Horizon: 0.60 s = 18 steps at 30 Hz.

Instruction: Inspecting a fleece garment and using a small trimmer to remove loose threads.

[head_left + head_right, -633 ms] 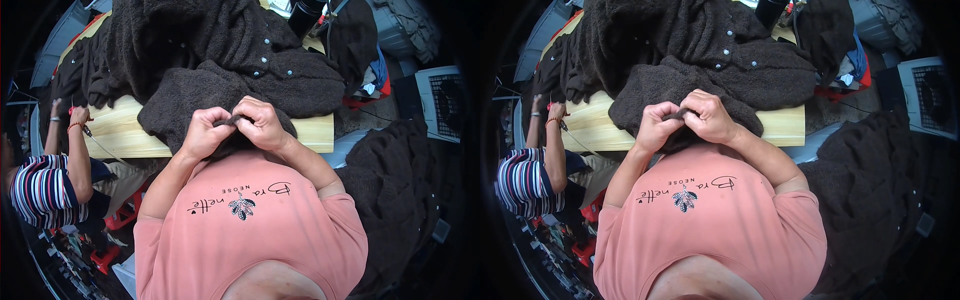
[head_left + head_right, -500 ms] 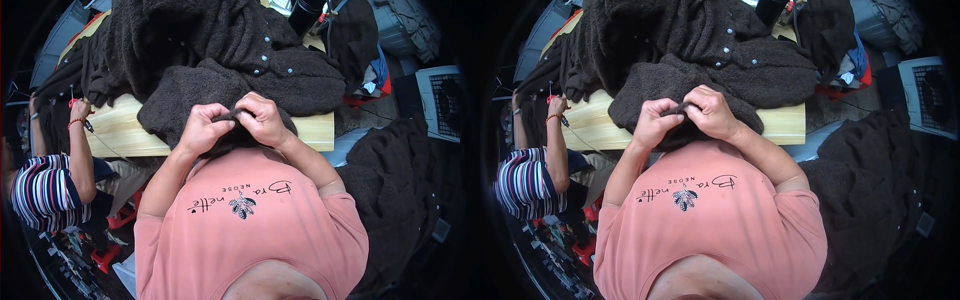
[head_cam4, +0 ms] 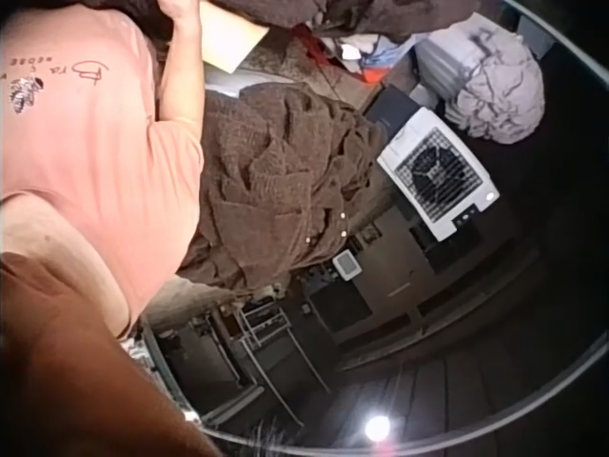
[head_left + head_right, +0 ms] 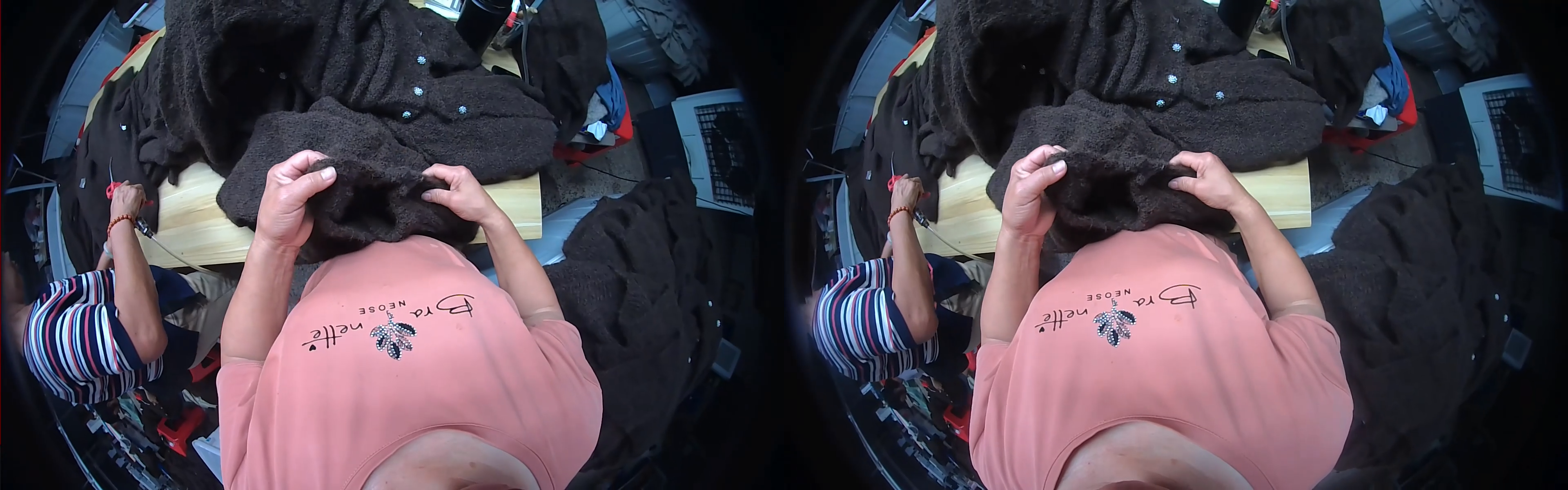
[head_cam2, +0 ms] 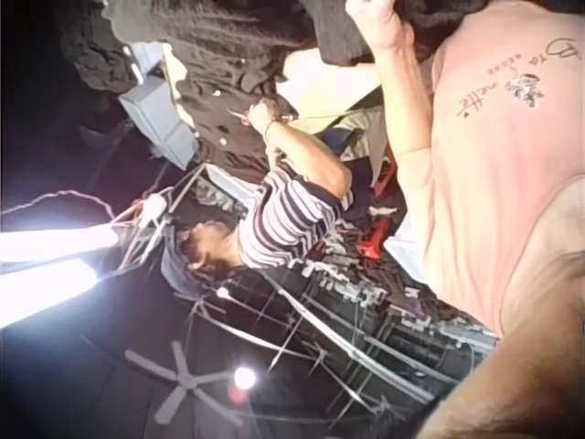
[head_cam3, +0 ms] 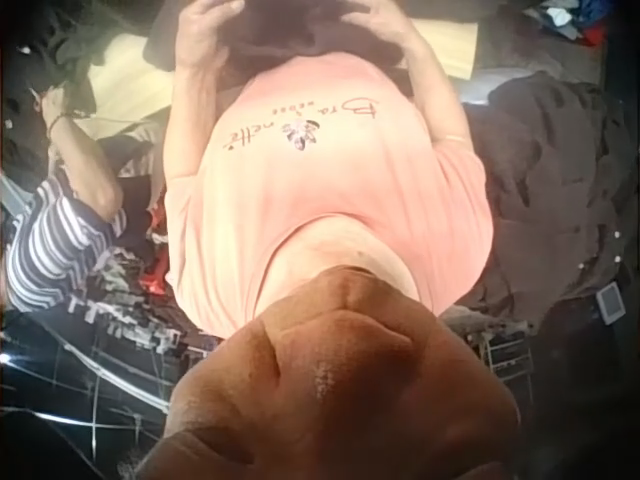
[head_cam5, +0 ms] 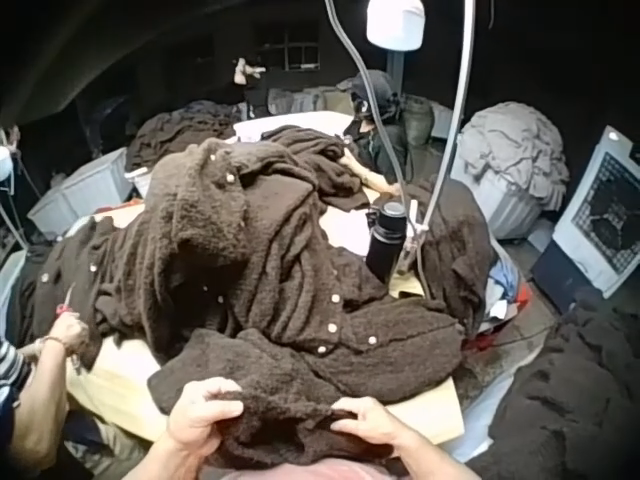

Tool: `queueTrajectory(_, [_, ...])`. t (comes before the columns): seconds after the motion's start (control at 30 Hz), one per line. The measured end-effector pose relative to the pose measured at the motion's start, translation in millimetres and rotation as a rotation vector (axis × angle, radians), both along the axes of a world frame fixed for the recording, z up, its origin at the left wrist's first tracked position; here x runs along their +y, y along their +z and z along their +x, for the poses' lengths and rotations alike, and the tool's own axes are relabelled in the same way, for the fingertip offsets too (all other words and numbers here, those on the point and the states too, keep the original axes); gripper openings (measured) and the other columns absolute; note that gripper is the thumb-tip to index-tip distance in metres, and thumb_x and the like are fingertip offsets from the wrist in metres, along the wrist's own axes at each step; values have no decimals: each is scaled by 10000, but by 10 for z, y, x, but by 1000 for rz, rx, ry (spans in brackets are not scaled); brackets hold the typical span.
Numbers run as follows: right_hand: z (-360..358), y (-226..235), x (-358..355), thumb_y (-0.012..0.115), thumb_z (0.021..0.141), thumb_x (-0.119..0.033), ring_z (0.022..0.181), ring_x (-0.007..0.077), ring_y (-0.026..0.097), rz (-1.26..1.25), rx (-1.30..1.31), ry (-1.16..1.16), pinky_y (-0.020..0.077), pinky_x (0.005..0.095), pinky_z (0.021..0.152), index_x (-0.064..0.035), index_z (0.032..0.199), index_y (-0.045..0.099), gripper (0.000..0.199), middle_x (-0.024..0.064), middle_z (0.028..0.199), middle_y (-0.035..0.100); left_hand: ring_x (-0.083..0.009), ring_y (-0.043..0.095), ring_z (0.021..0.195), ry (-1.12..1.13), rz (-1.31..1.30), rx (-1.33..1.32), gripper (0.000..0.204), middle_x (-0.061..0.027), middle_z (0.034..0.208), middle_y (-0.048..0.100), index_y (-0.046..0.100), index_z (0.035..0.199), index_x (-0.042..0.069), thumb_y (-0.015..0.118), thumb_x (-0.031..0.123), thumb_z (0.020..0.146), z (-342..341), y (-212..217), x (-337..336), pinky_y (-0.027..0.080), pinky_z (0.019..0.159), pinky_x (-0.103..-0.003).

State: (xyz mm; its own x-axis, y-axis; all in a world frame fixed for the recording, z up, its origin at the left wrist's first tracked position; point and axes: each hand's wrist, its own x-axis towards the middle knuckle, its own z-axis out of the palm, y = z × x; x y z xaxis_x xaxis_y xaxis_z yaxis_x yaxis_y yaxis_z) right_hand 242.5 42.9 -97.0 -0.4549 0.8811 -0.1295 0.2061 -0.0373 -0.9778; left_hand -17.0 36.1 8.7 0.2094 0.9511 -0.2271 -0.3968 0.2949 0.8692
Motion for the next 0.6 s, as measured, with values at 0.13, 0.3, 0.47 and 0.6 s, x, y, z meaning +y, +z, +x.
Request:
queueTrajectory(0.13, [76, 83, 9, 601, 730, 54, 825, 93, 559, -62, -51, 102, 444, 244, 768, 35, 949, 598, 221, 45, 870, 625, -76, 574, 690, -31, -39, -33, 45, -42, 773, 622, 596, 826, 0, 577, 19, 789, 33, 39, 23, 473, 664, -202])
queueTrajectory(0.3, [64, 438, -73, 548, 730, 65, 759, 200, 611, 243, -51, -159, 465, 286, 689, 24, 926, 598, 206, 120, 816, 619, -72, 574, 655, -25, -81, -34, 33, -34, 754, 619, 589, 819, 4, 574, 17, 794, 90, 127, 4, 480, 625, -204])
queueTrajectory(0.47, [-31, 964, -204, 529, 650, 58, 657, 273, 594, 898, -170, -7, 487, 321, 570, 25, 950, 584, 306, 125, 749, 586, -60, 558, 615, -33, -52, 67, 52, -27, 729, 615, 597, 812, -3, 602, -9, 761, 209, 184, 16, 472, 593, -199])
queueTrajectory(0.6, [-326, 1187, -275, 578, 592, 40, 552, 210, 600, 1060, -44, 281, 469, 288, 462, 27, 871, 582, 279, 97, 734, 616, -46, 524, 605, -87, -16, 193, 42, -9, 697, 604, 610, 758, -3, 614, -33, 728, 395, 124, 10, 433, 559, -186])
